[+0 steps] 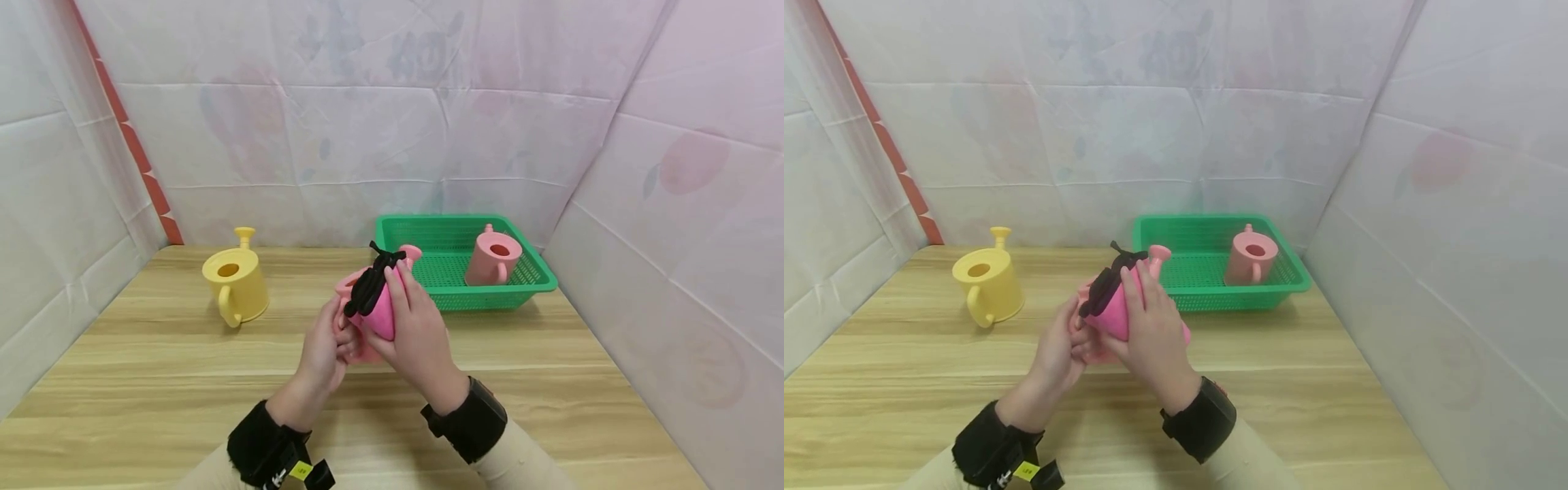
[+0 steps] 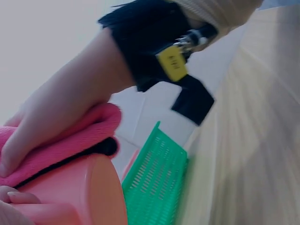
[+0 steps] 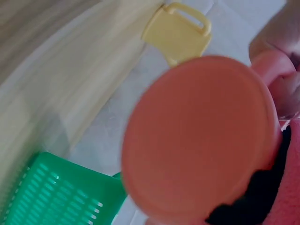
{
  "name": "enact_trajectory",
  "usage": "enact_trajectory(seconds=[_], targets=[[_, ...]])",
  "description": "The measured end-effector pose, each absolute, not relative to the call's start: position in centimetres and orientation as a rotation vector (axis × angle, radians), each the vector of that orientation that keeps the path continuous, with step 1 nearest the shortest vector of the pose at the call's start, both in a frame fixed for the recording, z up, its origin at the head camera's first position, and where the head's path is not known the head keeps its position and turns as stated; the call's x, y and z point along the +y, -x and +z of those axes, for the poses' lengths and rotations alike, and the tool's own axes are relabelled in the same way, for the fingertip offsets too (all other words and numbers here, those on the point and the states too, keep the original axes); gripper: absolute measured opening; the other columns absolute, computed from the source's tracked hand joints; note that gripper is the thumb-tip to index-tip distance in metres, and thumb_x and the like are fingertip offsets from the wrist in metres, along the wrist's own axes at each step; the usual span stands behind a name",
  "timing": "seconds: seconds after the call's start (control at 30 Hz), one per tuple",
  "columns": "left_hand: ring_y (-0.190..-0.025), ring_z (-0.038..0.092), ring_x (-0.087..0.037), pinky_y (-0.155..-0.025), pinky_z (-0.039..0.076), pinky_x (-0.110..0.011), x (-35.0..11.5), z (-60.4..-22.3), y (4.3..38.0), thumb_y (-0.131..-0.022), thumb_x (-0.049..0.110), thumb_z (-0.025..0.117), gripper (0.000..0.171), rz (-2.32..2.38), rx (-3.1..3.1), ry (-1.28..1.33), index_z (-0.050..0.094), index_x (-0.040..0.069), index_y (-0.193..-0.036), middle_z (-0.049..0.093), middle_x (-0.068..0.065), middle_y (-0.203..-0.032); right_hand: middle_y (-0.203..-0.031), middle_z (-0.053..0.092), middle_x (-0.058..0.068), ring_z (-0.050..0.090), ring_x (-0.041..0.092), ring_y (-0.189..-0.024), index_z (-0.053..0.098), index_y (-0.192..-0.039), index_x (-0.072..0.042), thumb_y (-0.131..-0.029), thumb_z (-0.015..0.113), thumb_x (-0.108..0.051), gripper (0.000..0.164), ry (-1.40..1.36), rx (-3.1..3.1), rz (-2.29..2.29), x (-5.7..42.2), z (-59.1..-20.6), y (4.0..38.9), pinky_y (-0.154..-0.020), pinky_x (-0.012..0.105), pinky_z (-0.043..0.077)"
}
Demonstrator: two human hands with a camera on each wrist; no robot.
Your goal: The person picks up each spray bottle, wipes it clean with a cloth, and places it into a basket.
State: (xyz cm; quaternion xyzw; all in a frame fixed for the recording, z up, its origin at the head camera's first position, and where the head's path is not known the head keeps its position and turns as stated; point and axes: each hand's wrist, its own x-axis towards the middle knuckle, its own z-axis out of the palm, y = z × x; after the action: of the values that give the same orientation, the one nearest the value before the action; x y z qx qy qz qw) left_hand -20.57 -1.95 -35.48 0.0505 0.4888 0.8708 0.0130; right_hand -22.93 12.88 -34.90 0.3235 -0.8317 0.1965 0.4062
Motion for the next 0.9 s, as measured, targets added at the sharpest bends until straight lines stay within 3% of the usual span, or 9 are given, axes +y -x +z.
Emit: enact_trajectory(seconds=[0.33,0.43,0.5,0.6,0.73,0.9], targets=[[-0.042,0.022,-0.011,-0.042,0.019,-0.025,-1.7,-35.8,20.5,-0.101,0.041,0.032,0.048,2.684,1.539,-0.159,0.031,0.012,-0.062,0.026,0.004,-0.049,-0.139,0.039,0.021,0.046,0.036,-0.119,0.039,-0.136,-0.002,-0.074,0.074,-0.037,0.08,-0.794,-2.099,0.457,12.4,-34.5,22.8,-0.094,0.049,0.041],[-0.043,0.024,-0.009,-0.042,0.02,-0.023,-2.0,-35.6,20.6,-0.1,0.041,0.033,0.045,2.707,1.524,-0.121,0.047,0.011,-0.069,0.028,0.004,-0.05,-0.139,0.038,0.021,0.045,0.037,-0.12,0.039,-0.136,-0.003,-0.073,0.075,-0.038,0.08,-0.808,-2.097,0.439,12.3,-34.8,22.6,-0.093,0.05,0.041],[-0.043,0.025,-0.008,-0.042,0.021,-0.021,-2.3,-35.4,20.8,-0.1,0.041,0.033,0.041,2.724,1.501,-0.1,0.056,0.01,-0.085,0.029,0.004,-0.051,-0.138,0.038,0.021,0.046,0.037,-0.119,0.039,-0.136,-0.003,-0.073,0.075,-0.039,0.081,-0.82,-2.088,0.437,12.2,-35.1,22.6,-0.093,0.05,0.042],[-0.043,0.026,-0.008,-0.042,0.024,-0.02,-2.7,-35.1,20.9,-0.1,0.041,0.033,0.037,2.746,1.447,-0.095,0.052,0.011,-0.092,0.031,0.004,-0.052,-0.138,0.039,0.021,0.047,0.038,-0.118,0.039,-0.136,-0.003,-0.072,0.075,-0.039,0.082,-0.841,-2.069,0.447,12.2,-35.6,22.4,-0.091,0.05,0.043],[-0.041,0.024,-0.008,-0.041,0.023,-0.024,-3.4,-34.6,21.0,-0.1,0.043,0.031,0.041,2.804,1.398,-0.126,0.03,0.013,-0.072,0.028,0.006,-0.051,-0.137,0.039,0.021,0.047,0.037,-0.117,0.039,-0.136,-0.003,-0.072,0.074,-0.039,0.082,-0.863,-2.065,0.457,12.3,-36.3,22.3,-0.091,0.05,0.043],[-0.041,0.021,-0.009,-0.044,0.014,-0.027,-3.9,-34.1,21.0,-0.101,0.04,0.03,0.046,2.911,1.357,-0.177,0.025,0.013,-0.064,0.024,0.006,-0.049,-0.139,0.038,0.019,0.046,0.037,-0.117,0.037,-0.138,-0.004,-0.071,0.074,-0.037,0.083,-0.866,-2.072,0.459,12.4,-37.0,22.2,-0.091,0.05,0.043]])
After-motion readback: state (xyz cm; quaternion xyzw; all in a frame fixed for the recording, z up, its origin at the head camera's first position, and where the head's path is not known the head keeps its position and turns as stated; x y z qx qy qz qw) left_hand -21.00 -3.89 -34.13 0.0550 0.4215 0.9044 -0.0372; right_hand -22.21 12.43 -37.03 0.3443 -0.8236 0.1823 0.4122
